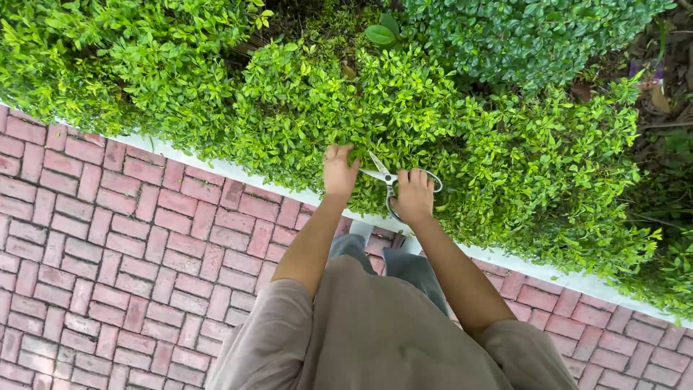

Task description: The person trims a row of green hedges using a pair of shears. They systematically cut the foliage along the top and sides of the bushes, moving along a brick pathway while shaping the plants.

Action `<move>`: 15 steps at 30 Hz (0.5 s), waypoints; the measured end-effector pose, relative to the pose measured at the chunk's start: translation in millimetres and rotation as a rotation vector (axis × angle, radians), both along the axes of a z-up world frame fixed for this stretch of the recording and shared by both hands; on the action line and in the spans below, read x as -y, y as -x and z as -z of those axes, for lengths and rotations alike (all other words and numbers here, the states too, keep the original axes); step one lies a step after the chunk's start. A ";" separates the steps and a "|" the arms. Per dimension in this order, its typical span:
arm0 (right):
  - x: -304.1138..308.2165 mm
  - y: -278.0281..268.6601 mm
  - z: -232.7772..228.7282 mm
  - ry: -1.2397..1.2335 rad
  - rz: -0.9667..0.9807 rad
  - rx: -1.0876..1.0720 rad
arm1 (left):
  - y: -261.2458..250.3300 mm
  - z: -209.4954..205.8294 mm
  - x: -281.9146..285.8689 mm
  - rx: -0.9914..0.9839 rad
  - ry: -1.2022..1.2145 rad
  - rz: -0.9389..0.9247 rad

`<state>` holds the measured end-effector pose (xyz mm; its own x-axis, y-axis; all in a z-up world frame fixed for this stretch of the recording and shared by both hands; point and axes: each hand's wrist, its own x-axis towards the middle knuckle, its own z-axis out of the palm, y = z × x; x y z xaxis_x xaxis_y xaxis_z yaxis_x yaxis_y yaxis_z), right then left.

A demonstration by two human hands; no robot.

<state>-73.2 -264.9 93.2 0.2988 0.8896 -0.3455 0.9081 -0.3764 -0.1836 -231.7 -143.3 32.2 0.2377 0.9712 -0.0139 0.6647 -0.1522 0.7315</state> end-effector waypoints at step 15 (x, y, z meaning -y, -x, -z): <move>-19.9 3.2 -2.5 0.093 0.105 -0.086 | -24.9 10.4 -14.2 -0.287 -0.099 0.301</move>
<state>-76.4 -245.0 95.8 0.3544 0.8182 -0.4527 0.8454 -0.4872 -0.2187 -206.9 -129.0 21.9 0.5111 0.8589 -0.0315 0.7544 -0.4307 0.4953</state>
